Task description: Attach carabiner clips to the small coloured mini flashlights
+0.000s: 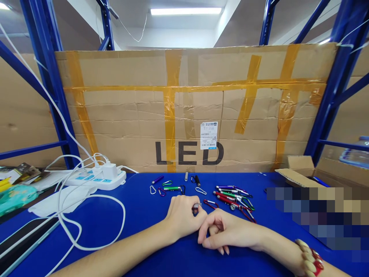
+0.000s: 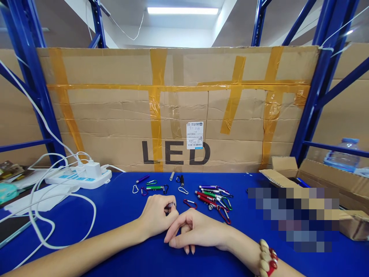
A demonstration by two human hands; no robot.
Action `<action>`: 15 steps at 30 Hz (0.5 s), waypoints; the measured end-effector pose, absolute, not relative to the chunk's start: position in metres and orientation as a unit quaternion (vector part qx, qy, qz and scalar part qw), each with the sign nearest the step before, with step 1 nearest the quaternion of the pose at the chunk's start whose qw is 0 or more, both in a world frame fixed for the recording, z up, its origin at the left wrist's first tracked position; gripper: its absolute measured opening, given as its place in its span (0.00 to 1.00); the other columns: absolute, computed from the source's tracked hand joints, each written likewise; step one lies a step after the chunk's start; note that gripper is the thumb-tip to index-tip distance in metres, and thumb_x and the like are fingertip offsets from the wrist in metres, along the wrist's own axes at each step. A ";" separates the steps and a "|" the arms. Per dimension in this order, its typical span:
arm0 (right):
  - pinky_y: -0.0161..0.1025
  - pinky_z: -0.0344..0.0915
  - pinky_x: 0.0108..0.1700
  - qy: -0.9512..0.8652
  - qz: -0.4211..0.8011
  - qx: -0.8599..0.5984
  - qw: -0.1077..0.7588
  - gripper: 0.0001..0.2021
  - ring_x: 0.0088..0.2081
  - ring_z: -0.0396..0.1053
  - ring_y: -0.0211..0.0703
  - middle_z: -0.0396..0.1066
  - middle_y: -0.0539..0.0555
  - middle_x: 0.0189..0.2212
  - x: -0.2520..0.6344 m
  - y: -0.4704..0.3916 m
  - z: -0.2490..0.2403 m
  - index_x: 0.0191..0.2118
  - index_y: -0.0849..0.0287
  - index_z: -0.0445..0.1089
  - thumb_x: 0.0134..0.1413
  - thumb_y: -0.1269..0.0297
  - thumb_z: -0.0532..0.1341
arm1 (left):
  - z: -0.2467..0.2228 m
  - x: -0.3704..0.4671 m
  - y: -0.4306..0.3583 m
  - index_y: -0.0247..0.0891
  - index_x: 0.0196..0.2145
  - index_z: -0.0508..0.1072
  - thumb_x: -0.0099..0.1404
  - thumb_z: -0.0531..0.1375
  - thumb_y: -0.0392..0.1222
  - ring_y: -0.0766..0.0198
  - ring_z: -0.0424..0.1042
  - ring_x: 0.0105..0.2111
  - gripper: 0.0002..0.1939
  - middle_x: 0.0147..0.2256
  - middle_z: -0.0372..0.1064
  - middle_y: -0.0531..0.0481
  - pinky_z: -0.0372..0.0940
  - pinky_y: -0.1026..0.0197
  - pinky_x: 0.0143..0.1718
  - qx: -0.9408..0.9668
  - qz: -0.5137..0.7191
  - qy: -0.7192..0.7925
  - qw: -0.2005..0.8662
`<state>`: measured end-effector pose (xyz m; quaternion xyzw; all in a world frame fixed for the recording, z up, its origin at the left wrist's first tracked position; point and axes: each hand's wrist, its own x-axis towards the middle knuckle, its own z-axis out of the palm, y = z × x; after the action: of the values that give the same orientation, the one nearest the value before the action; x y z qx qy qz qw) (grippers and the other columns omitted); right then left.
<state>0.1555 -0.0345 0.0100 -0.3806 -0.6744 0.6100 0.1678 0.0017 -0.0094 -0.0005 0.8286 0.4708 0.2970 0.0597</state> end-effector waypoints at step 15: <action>0.23 0.56 0.18 -0.680 0.598 -0.390 0.165 0.13 0.14 0.58 0.24 0.62 0.43 0.12 0.154 -0.036 0.011 0.32 0.65 0.73 0.40 0.61 0.66 | 0.003 0.003 -0.011 0.37 0.18 0.64 0.52 0.50 0.38 0.70 0.57 0.17 0.08 0.16 0.61 0.56 0.46 0.67 0.21 0.828 0.306 0.465 0.068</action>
<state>0.1540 -0.0358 0.0107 -0.3895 -0.6803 0.5984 0.1652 0.0027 -0.0110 0.0027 0.8279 0.4648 0.3064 0.0679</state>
